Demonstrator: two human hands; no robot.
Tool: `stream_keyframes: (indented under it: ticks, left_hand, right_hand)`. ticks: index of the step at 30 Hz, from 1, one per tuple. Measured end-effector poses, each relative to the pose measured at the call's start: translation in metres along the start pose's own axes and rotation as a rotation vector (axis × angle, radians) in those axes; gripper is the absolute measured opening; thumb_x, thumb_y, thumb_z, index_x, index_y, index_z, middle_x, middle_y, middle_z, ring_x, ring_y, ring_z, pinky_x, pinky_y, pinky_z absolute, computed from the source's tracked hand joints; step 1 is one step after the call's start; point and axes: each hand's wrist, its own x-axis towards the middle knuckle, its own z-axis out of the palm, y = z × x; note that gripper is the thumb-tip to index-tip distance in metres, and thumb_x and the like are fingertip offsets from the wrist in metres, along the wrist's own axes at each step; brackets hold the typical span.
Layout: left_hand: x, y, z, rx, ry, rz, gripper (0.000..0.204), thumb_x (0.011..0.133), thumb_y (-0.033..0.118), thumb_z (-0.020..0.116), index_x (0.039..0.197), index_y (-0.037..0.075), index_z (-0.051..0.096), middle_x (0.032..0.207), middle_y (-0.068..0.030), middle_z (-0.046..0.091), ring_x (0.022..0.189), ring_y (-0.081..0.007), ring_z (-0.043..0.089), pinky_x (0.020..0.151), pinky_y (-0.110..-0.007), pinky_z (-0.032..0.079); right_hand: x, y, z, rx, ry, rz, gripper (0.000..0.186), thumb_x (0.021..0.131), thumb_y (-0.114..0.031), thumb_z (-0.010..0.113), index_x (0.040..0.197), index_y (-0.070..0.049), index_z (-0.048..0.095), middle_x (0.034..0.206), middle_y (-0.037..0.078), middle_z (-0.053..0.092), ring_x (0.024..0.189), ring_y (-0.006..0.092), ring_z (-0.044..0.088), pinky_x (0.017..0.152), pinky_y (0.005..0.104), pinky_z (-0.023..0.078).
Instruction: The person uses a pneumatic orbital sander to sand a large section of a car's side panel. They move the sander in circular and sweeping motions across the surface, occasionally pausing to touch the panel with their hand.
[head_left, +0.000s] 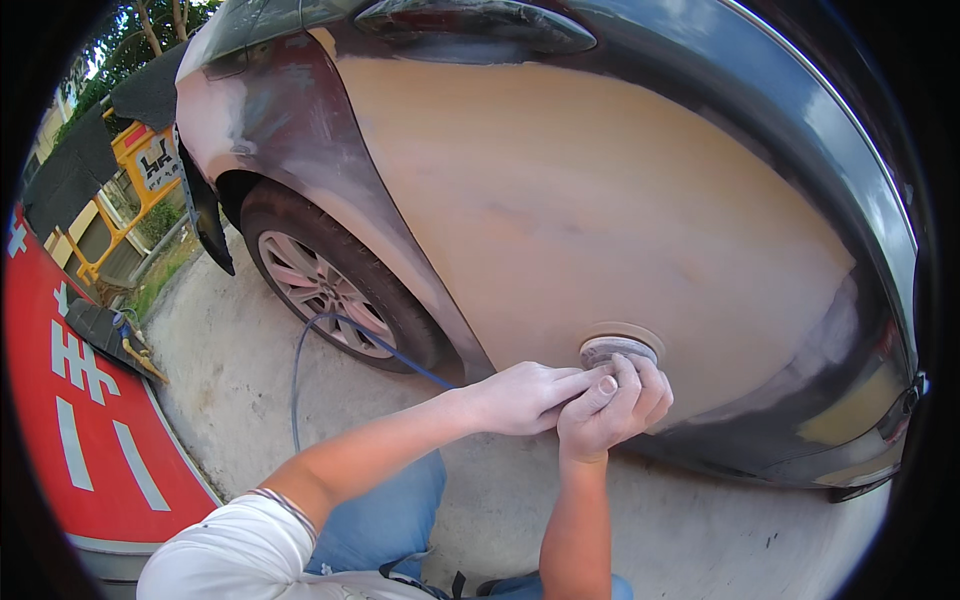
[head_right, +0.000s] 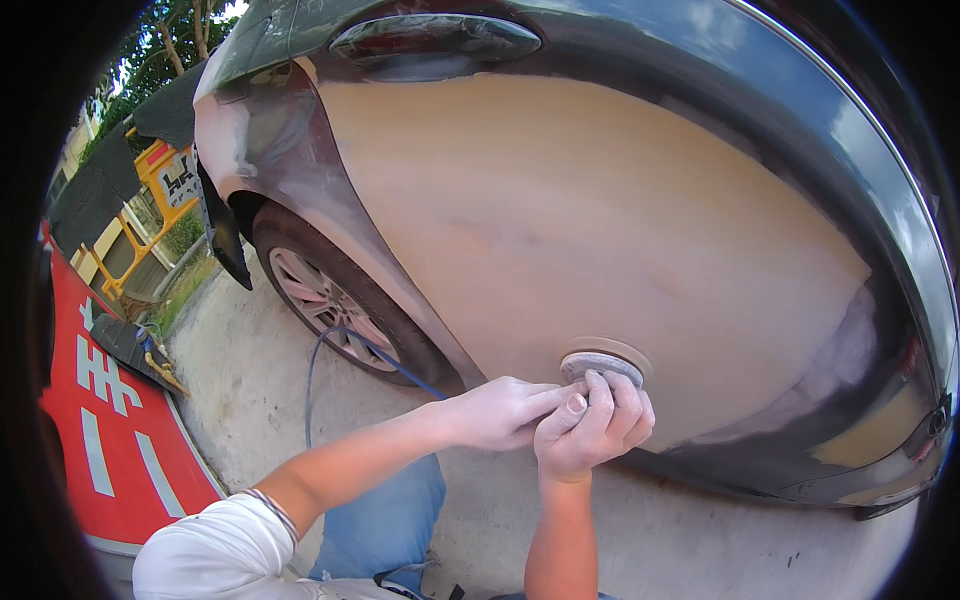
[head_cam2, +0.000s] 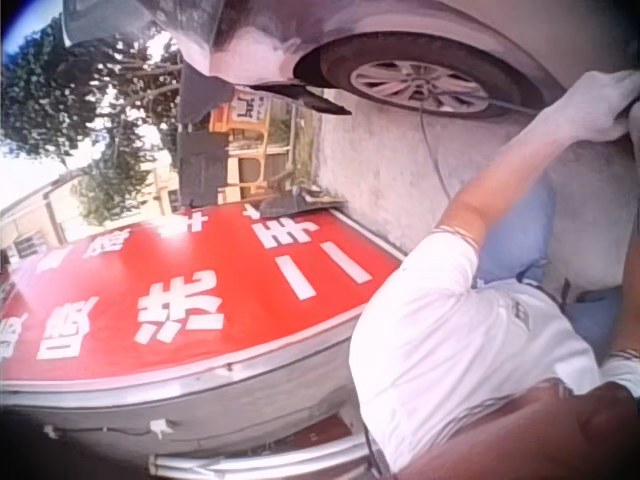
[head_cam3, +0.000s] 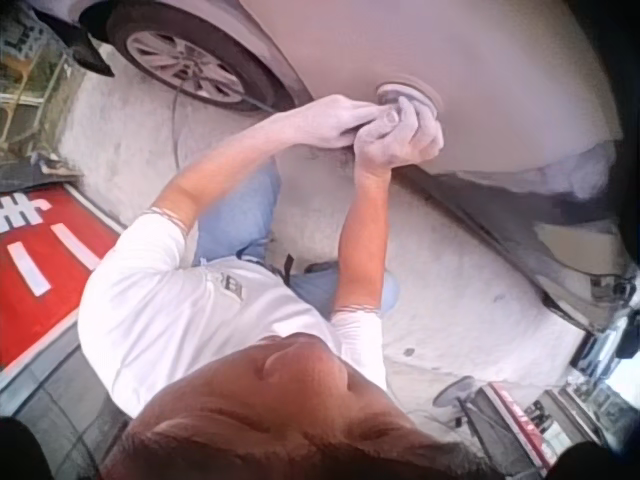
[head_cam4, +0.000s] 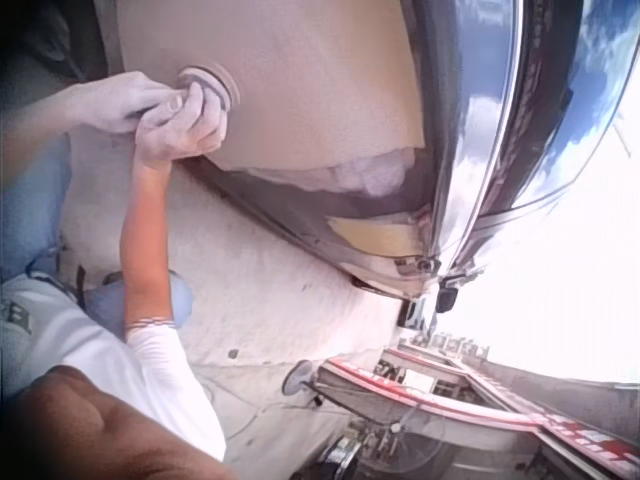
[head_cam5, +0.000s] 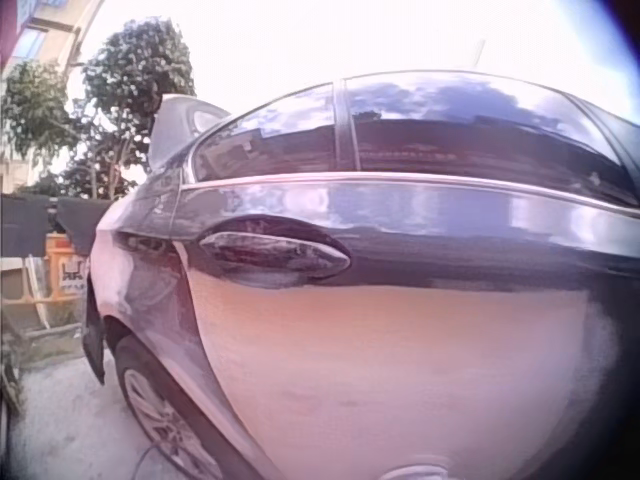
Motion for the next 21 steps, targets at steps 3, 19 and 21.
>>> stream_keyframes:
  ticks: [3, 19, 21]
  left_hand:
    - [-0.017, -0.007, -0.017, -0.022, -0.006, -0.096, 0.062, 0.091, 0.010, 0.075, 0.150, 0.006, 0.055, 0.109, -0.0184, 0.075, 0.085, -0.0425, 0.073, 0.071, -0.047, 0.059]
    - [-0.064, -0.020, -0.079, -0.323, 0.852, -0.158, 0.074, 0.091, 0.034, 0.091, 0.150, 0.002, 0.061, 0.094, -0.0077, 0.078, 0.074, -0.0054, 0.065, 0.066, -0.024, 0.053]
    - [-0.070, -0.017, -0.081, -0.306, 0.757, -0.223, 0.072, 0.093, 0.036, 0.089, 0.151, 0.004, 0.061, 0.097, -0.0087, 0.079, 0.076, -0.0064, 0.067, 0.069, -0.025, 0.055]
  right_hand:
    - [-0.001, -0.020, 0.007, 0.069, -0.064, -0.069, 0.045, 0.109, -0.036, 0.044, 0.111, 0.002, 0.068, 0.120, 0.018, 0.068, 0.110, 0.0393, 0.058, 0.098, 0.0520, 0.046]
    - [-0.004, -0.095, 0.031, 0.674, -0.314, 0.151, 0.036, 0.100, -0.009, 0.063, 0.134, 0.000, 0.056, 0.135, 0.021, 0.060, 0.123, 0.0333, 0.056, 0.110, 0.0477, 0.045]
    - [-0.018, -0.083, 0.017, 0.692, -0.677, 0.295, 0.037, 0.105, -0.014, 0.063, 0.137, 0.002, 0.055, 0.134, 0.019, 0.061, 0.121, 0.0294, 0.059, 0.109, 0.0441, 0.046]
